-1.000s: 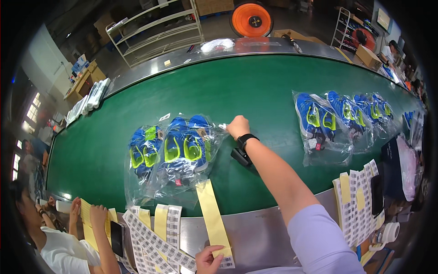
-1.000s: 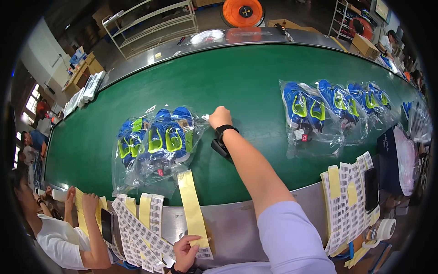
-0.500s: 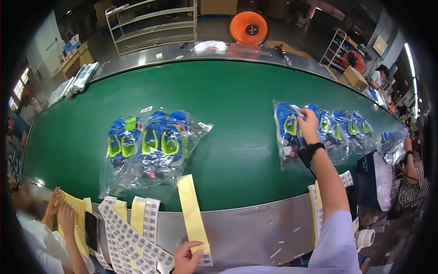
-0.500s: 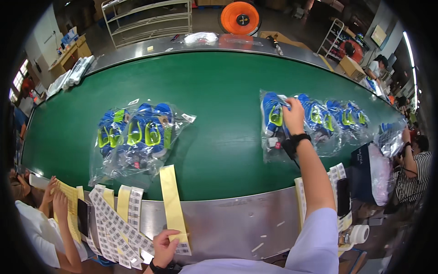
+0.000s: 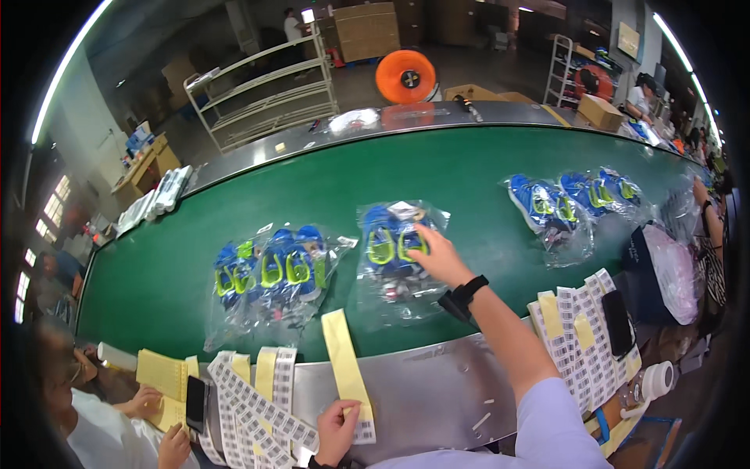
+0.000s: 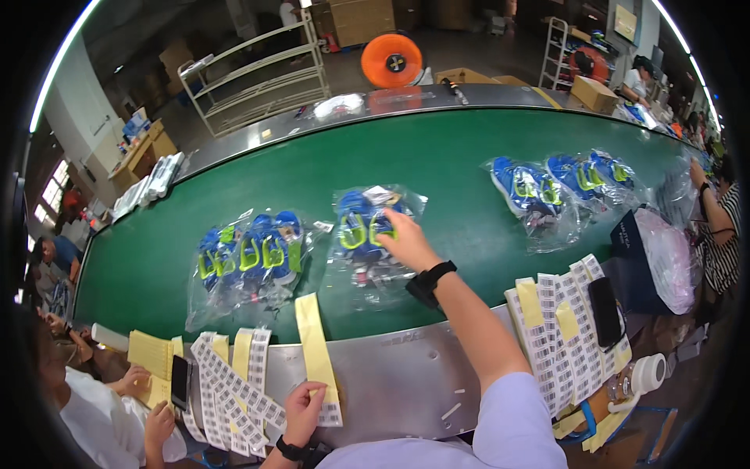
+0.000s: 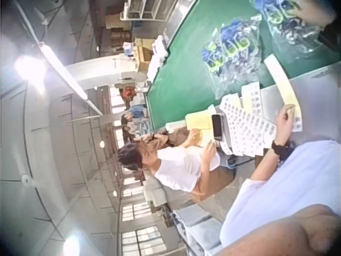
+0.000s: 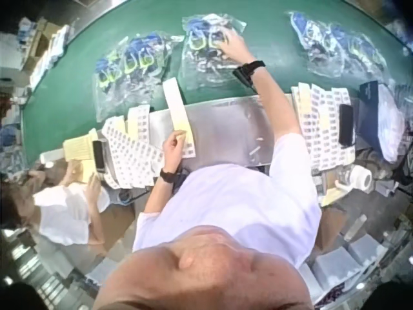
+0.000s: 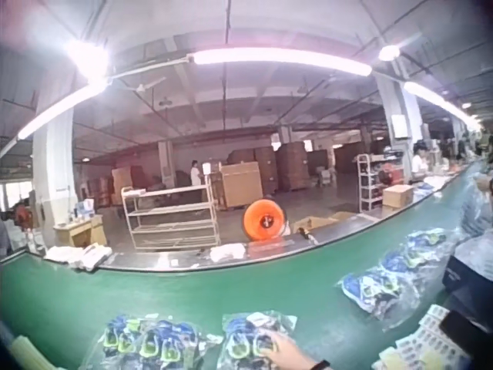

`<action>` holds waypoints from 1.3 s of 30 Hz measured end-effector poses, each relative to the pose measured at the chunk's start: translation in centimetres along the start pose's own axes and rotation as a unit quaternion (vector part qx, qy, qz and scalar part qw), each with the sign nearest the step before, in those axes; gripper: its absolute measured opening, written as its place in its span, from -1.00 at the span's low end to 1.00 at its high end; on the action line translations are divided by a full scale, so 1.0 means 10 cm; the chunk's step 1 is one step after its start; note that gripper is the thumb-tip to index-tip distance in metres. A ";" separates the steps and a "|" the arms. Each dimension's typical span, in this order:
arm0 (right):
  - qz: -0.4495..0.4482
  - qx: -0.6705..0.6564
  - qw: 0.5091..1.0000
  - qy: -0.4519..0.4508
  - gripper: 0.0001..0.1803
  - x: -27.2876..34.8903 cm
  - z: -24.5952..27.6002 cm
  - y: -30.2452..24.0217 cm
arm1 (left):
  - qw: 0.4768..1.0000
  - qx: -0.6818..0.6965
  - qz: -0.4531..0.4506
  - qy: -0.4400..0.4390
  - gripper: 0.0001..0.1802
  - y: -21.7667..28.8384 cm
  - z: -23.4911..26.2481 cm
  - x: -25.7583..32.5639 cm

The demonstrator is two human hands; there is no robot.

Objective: The recorder is peeling barcode labels from a sheet and applying them to packaged blue and green sneakers on a conveyor belt.

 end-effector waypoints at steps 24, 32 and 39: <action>-0.100 -0.229 0.948 -0.199 -0.89 2.41 0.02 -1.30 | 0.996 -0.011 -0.084 -0.024 -0.72 0.73 -0.14 0.12; 0.054 -0.118 0.975 -0.180 -0.88 2.44 0.01 -1.36 | 0.993 -0.043 -0.100 -0.049 -0.67 0.77 -0.07 0.11; 0.125 -0.102 0.980 -0.119 -0.90 2.28 0.11 -1.43 | 0.996 0.052 0.045 -0.064 -0.43 0.55 -0.05 -0.02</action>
Point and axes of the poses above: each hand's wrist, its own x-axis away from the middle knuckle, its own z-axis out of the back of the hand, y = z × x, the point moved 1 cm from there along -x, towards the middle knuckle, and after that the axes turned 13 degrees about -z, right-handed, at the moved point
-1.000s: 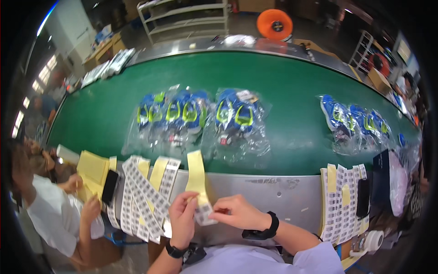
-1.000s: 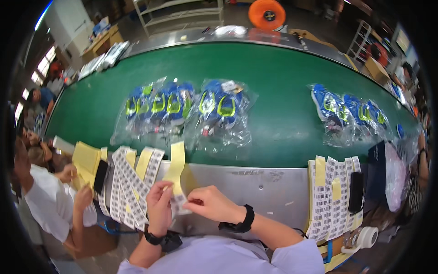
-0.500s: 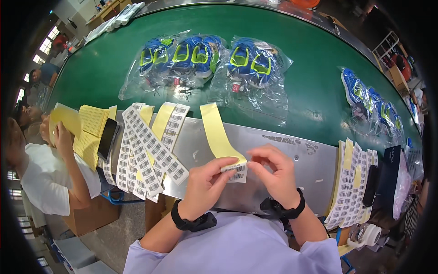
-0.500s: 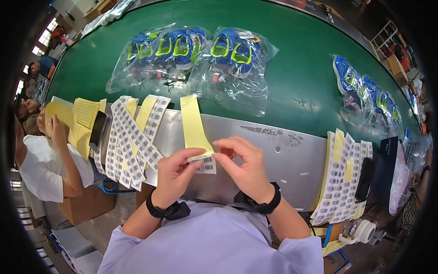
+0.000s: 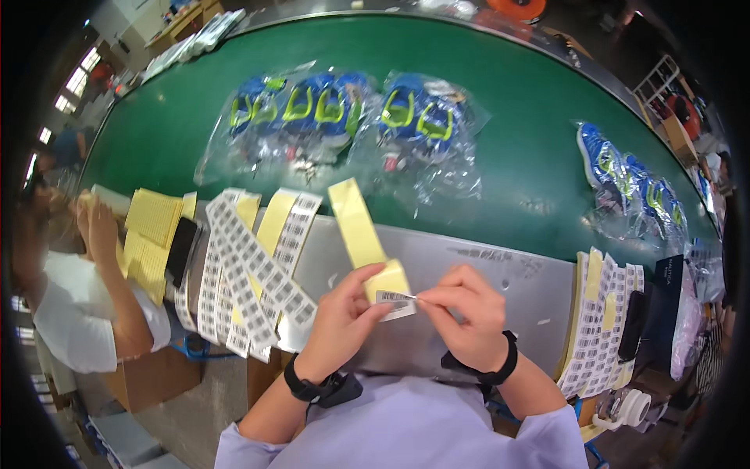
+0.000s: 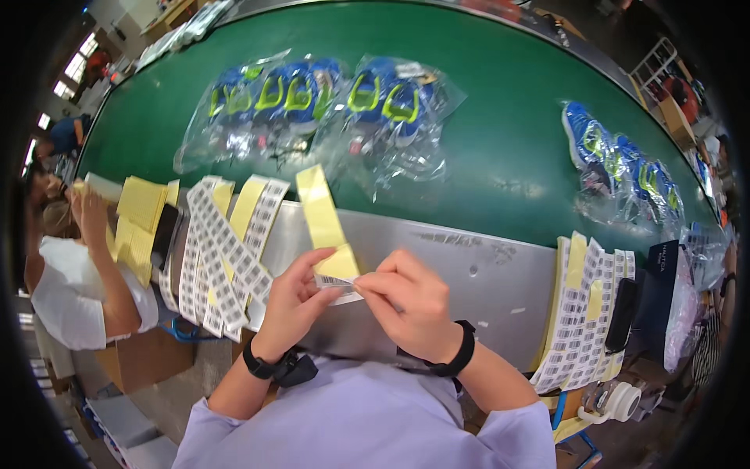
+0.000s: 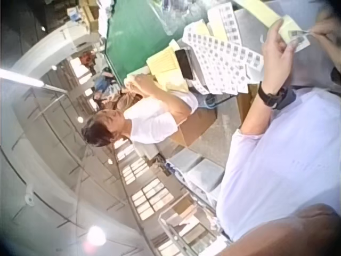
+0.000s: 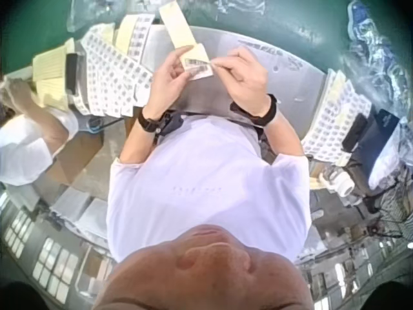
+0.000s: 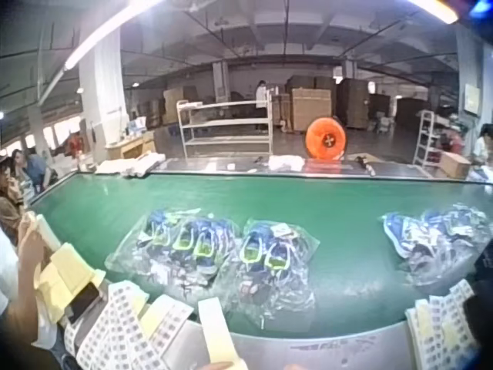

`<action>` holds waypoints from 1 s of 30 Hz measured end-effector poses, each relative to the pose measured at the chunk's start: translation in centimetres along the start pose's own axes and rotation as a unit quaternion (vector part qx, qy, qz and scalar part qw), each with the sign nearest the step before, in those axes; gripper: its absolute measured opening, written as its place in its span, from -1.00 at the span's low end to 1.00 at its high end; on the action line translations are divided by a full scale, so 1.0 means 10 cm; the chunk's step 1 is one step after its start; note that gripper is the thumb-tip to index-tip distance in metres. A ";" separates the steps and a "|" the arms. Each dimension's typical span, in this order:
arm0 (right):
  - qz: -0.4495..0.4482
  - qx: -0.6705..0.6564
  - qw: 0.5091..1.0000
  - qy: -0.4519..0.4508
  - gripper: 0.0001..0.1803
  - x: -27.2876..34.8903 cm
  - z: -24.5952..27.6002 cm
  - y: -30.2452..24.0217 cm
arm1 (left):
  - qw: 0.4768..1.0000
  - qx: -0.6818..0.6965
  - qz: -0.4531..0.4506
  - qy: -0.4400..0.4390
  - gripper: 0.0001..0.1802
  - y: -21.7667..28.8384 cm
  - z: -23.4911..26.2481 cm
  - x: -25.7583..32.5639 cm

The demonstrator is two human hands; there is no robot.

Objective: The recorder is peeling barcode labels from a sheet and applying them to packaged blue and green sneakers on a conveyor belt.

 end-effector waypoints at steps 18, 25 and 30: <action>-0.393 -0.375 0.812 0.214 -0.95 -2.51 0.53 2.91 | 0.991 -0.018 -0.053 0.120 -0.60 -0.56 0.17 0.03; -0.436 -0.207 0.842 0.242 -0.95 -2.73 0.40 2.99 | 0.992 -0.031 -0.043 0.115 -0.57 -0.55 0.14 0.09; -0.427 -0.055 0.858 0.281 -0.91 -2.77 0.32 3.03 | 0.991 -0.037 -0.079 0.101 -0.57 -0.55 0.10 0.07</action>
Point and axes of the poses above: each hand's wrist, its own x-axis away from the middle knuckle, its own z-axis out of the back of the hand, y = z × x, the point moved 1 cm from there along -x, towards the middle knuckle, and after that the axes turned 13 degrees about -z, right-handed, at the moved point
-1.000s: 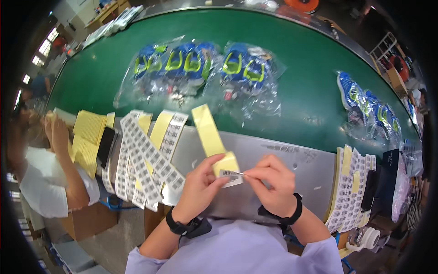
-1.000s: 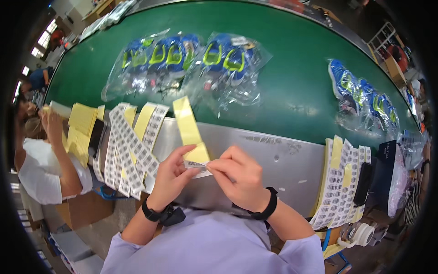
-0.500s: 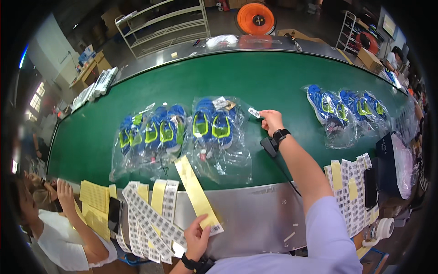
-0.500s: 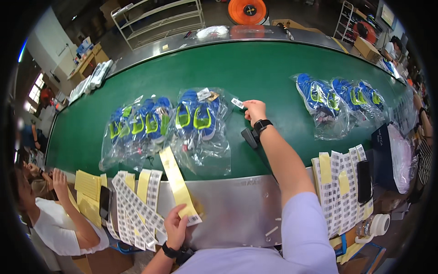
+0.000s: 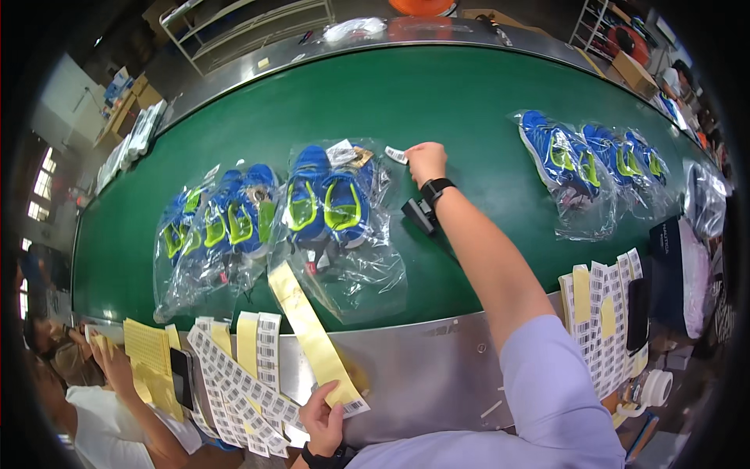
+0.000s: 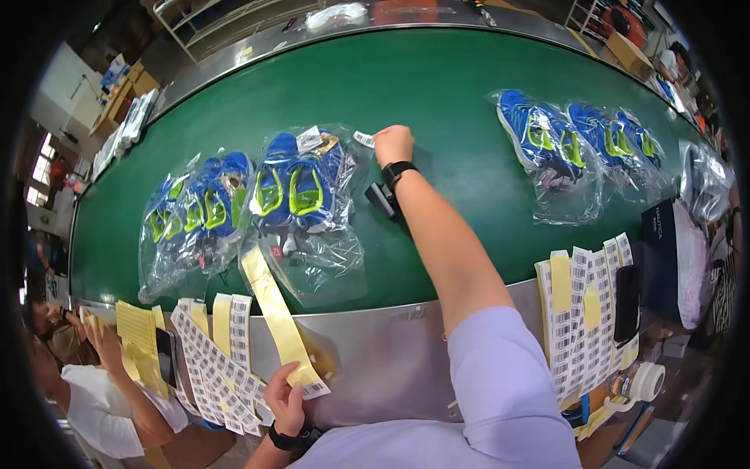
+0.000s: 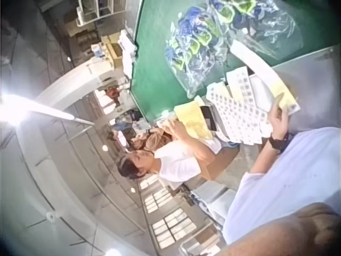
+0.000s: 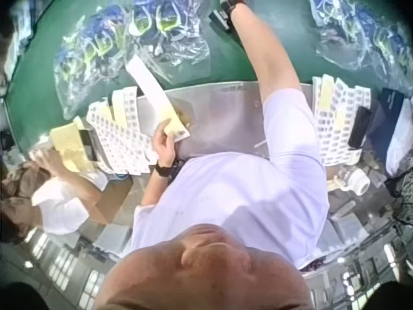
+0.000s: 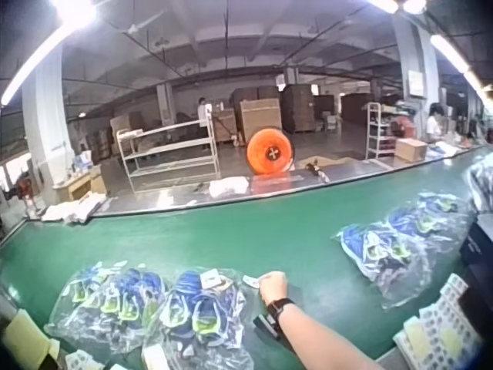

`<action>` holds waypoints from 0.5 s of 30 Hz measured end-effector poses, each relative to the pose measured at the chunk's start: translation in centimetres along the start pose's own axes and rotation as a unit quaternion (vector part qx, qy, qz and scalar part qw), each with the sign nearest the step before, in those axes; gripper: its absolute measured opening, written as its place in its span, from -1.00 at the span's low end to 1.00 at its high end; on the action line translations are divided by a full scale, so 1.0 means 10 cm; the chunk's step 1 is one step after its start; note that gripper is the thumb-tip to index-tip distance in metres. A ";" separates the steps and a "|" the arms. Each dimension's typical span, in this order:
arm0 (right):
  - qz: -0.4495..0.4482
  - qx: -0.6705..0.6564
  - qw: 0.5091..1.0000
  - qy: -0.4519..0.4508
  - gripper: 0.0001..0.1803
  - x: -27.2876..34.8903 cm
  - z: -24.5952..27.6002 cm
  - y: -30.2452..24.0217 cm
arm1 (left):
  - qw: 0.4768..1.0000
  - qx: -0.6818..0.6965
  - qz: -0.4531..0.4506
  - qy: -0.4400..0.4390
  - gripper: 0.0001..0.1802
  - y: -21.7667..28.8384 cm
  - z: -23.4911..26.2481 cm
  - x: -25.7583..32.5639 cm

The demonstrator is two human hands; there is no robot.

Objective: The recorder is peeling barcode labels from a sheet and applying them to packaged blue and green sneakers on a conveyor belt.

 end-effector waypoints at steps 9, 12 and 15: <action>0.122 0.351 0.928 -0.020 -0.67 0.41 0.00 -0.36 | 0.999 0.005 0.025 0.022 -0.58 -0.03 -0.02 0.03; 0.078 0.394 0.916 -0.008 -0.47 0.36 0.30 -0.46 | 1.000 -0.005 0.020 -0.002 -0.57 0.00 -0.06 -0.03; 0.058 0.416 0.907 0.020 -0.48 0.13 0.76 -0.42 | 1.000 0.001 0.000 0.000 -0.58 -0.01 -0.04 0.01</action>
Point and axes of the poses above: each hand's wrist, its own x-axis away from the middle knuckle, its own z-axis out of the back of the hand, y = z × x, the point moved 1 cm from there along -x, towards the middle knuckle, and after that the axes turned 13 degrees about -z, right-handed, at the moved point
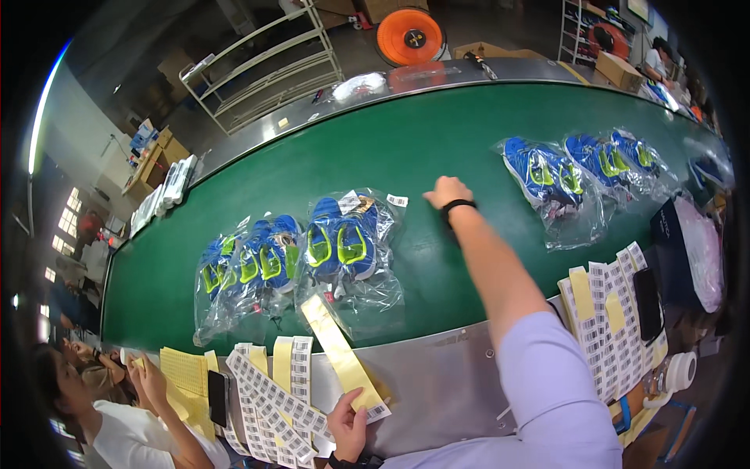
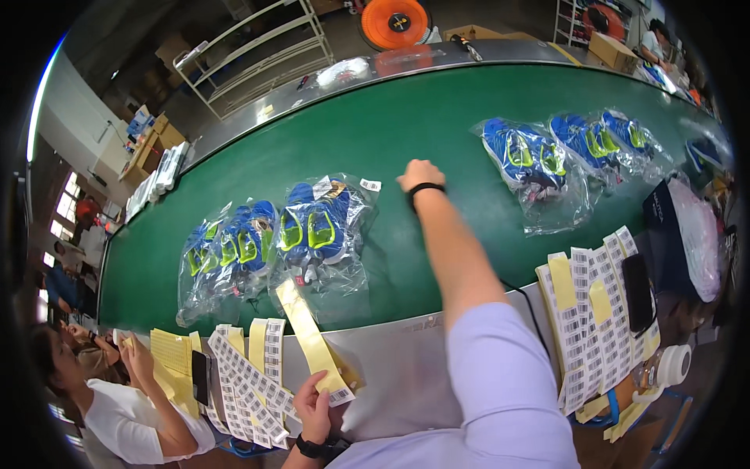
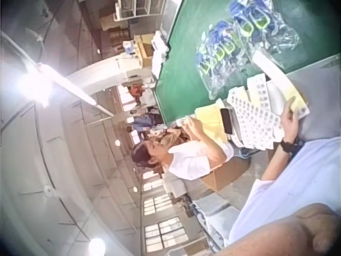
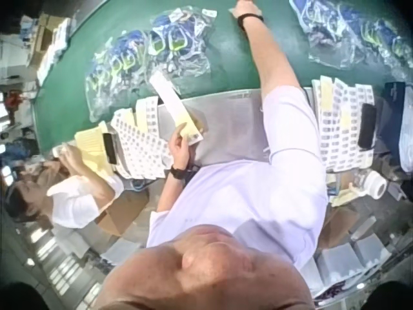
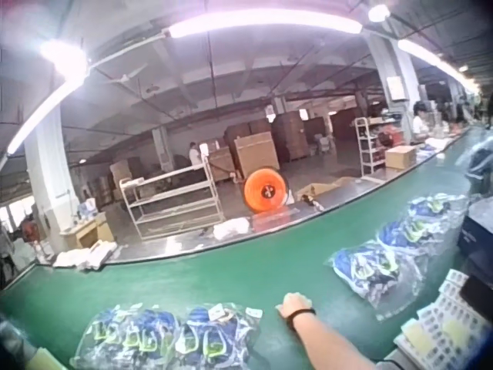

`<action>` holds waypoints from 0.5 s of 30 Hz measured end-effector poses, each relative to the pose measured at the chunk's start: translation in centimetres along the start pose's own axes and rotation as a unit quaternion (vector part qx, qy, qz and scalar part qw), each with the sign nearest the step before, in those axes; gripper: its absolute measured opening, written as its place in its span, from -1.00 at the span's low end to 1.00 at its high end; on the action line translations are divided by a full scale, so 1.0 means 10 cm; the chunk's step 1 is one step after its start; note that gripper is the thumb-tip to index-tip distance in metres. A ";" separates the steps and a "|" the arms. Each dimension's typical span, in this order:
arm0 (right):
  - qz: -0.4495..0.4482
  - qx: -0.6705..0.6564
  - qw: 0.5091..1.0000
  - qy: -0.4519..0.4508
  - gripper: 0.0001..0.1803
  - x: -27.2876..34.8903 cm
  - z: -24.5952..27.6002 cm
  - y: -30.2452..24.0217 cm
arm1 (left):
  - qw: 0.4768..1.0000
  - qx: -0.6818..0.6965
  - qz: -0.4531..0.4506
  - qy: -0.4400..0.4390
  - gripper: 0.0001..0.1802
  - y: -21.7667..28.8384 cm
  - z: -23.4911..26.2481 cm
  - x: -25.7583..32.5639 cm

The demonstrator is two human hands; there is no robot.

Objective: The recorder is peeling barcode labels from a sheet and applying them to packaged blue and green sneakers on a conveyor belt.

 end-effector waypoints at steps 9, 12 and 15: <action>0.136 0.168 0.955 0.201 -0.60 -0.36 1.35 1.82 | 0.999 0.028 -0.017 0.002 -0.66 0.03 -0.09 -0.03; 0.143 0.135 0.964 0.177 -0.62 -0.25 1.05 1.74 | 0.998 0.031 -0.042 0.029 -0.68 -0.03 -0.02 0.02; 0.098 0.234 0.944 0.213 -0.72 -0.38 0.88 1.64 | 1.000 0.020 0.007 0.013 -0.69 -0.31 0.04 0.07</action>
Point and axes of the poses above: each hand's wrist, its own x-axis away from the middle knuckle, its own z-axis out of the back of the hand, y = z × x, the point moved 1 cm from there along -x, towards the middle knuckle, and after that the axes turned 13 degrees about -z, right-handed, at the moved point
